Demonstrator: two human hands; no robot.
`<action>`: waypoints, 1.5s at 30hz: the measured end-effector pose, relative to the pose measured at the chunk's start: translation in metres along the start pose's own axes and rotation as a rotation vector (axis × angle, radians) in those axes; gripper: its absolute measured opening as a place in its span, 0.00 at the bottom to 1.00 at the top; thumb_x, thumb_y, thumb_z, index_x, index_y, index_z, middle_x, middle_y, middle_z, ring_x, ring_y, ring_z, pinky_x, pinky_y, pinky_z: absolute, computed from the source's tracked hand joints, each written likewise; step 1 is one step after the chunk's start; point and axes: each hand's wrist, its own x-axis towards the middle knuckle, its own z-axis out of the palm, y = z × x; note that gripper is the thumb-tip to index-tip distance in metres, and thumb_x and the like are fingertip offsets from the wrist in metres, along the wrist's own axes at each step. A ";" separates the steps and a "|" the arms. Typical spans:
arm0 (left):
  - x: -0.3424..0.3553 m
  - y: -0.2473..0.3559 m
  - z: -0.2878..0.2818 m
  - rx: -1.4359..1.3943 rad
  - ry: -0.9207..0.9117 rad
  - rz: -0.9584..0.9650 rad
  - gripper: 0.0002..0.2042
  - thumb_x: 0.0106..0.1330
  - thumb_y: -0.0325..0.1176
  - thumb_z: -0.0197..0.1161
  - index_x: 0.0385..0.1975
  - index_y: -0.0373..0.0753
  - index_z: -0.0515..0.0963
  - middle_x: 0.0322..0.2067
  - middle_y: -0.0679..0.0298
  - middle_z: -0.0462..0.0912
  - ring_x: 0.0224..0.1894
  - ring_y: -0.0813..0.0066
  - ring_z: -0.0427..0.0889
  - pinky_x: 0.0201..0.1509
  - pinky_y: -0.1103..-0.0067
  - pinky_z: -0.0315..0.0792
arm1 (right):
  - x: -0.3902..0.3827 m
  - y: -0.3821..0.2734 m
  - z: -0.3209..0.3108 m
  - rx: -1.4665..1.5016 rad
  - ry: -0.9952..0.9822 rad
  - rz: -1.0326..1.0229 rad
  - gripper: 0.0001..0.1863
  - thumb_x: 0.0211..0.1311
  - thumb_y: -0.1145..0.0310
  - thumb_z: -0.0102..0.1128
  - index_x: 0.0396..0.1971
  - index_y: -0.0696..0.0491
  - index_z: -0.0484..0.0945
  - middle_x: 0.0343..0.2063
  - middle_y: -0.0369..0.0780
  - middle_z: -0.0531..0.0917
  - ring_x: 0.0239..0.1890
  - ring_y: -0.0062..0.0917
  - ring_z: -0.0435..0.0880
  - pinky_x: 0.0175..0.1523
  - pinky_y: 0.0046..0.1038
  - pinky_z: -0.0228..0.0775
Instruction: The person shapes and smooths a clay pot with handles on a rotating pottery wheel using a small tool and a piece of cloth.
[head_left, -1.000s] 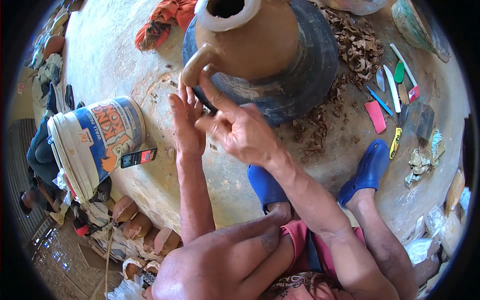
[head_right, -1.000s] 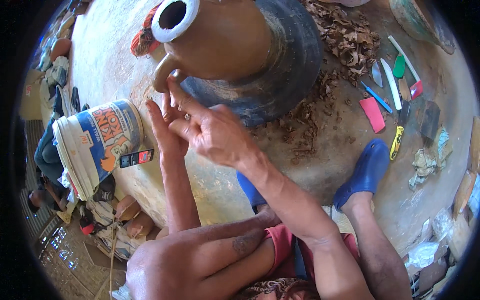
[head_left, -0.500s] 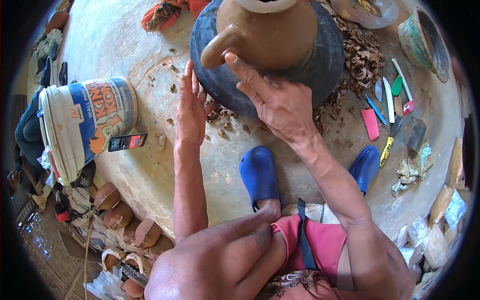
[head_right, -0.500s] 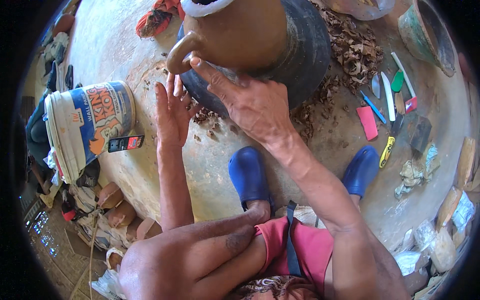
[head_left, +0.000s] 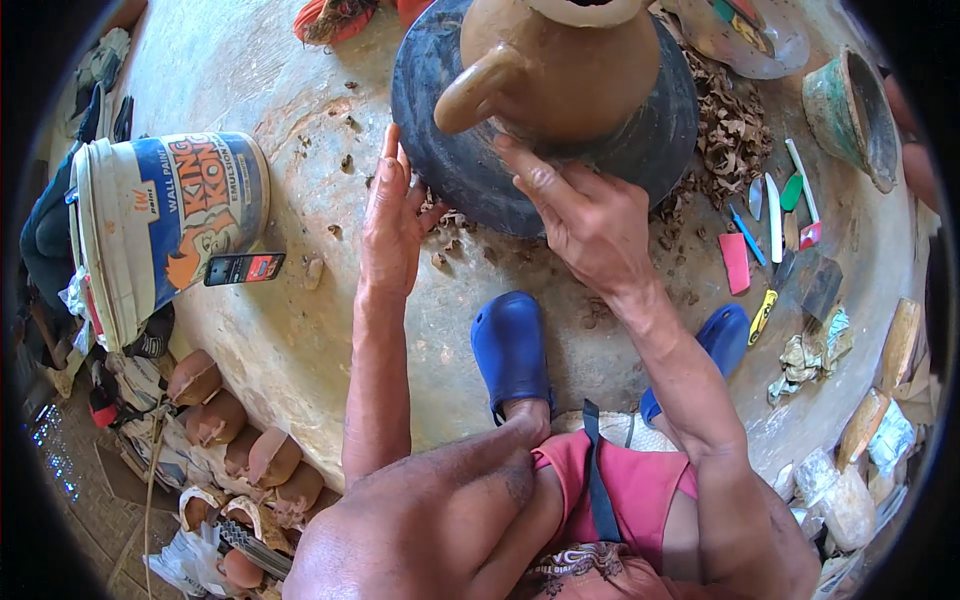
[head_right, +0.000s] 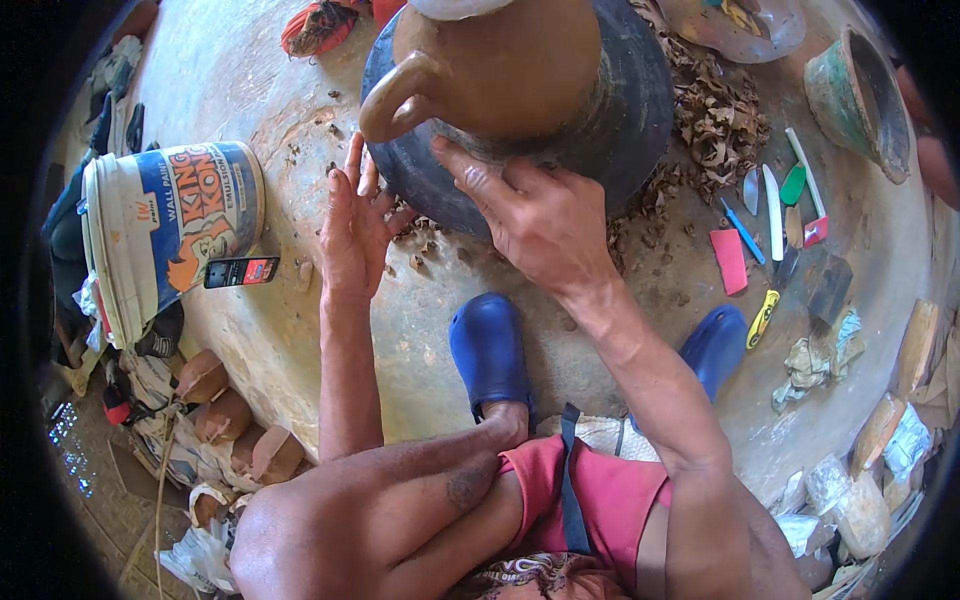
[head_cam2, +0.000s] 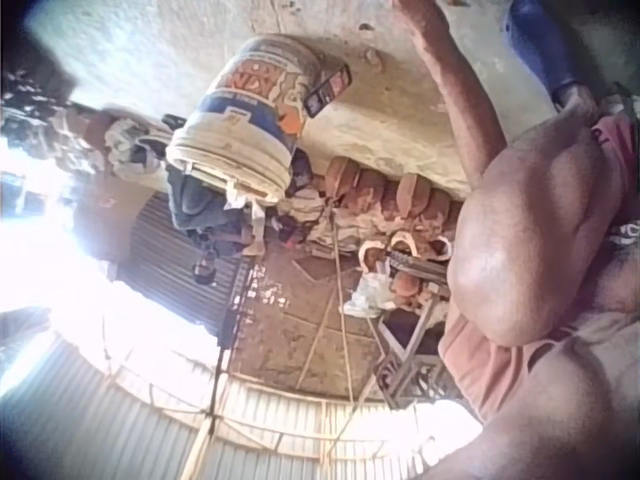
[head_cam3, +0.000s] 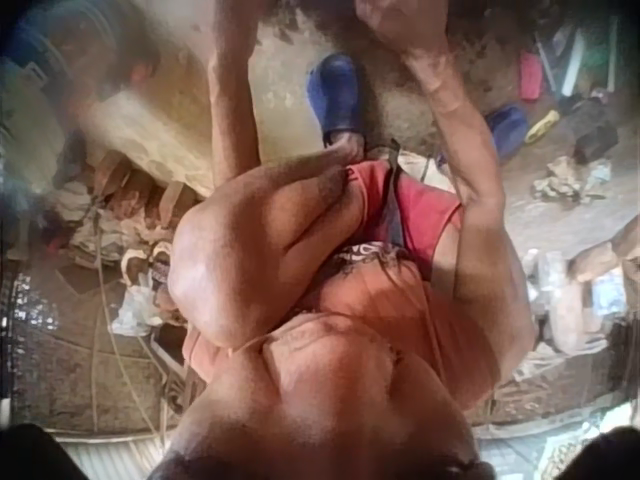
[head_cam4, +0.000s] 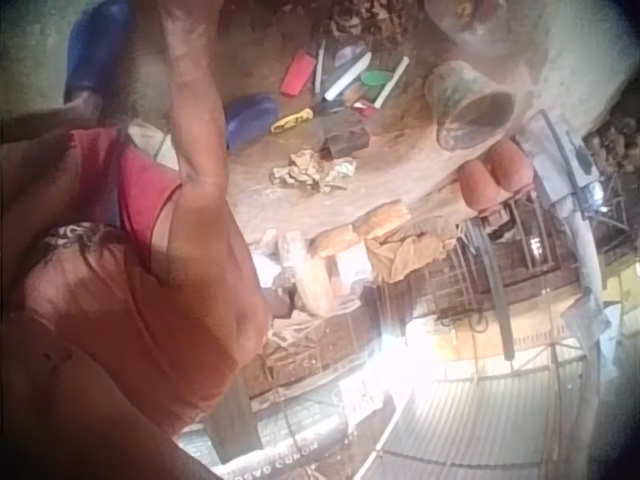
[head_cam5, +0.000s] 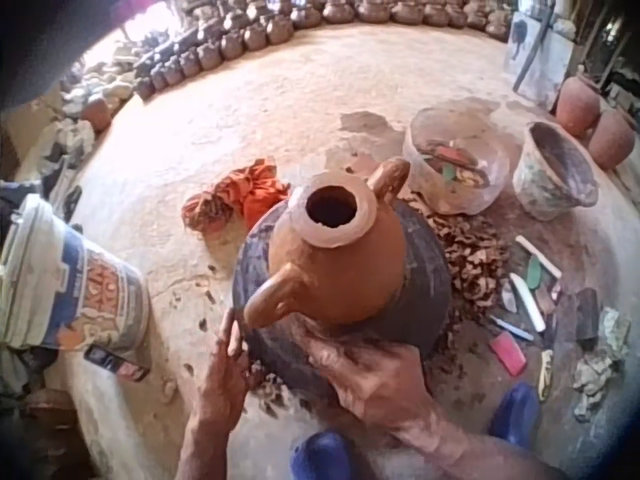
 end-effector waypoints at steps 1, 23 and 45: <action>-0.002 -0.002 0.001 0.002 0.003 -0.006 0.46 0.80 0.67 0.47 0.87 0.48 0.38 0.86 0.57 0.43 0.82 0.55 0.59 0.76 0.58 0.62 | 0.001 -0.002 0.001 0.002 -0.005 -0.002 0.34 0.74 0.56 0.67 0.77 0.27 0.71 0.24 0.37 0.86 0.25 0.33 0.89 0.32 0.36 0.83; -0.025 0.000 -0.005 -0.045 0.095 0.018 0.42 0.83 0.60 0.50 0.87 0.46 0.42 0.86 0.58 0.46 0.82 0.58 0.58 0.77 0.58 0.63 | 0.051 -0.041 -0.031 -0.108 -0.188 0.129 0.29 0.71 0.62 0.70 0.72 0.35 0.78 0.29 0.43 0.90 0.26 0.38 0.91 0.29 0.39 0.82; 0.001 -0.002 -0.004 -0.052 0.044 0.004 0.40 0.83 0.60 0.46 0.87 0.48 0.43 0.86 0.58 0.45 0.78 0.58 0.66 0.77 0.60 0.66 | 0.024 0.005 -0.006 0.196 -0.158 -0.007 0.35 0.76 0.66 0.66 0.79 0.37 0.68 0.34 0.46 0.91 0.34 0.45 0.92 0.42 0.37 0.85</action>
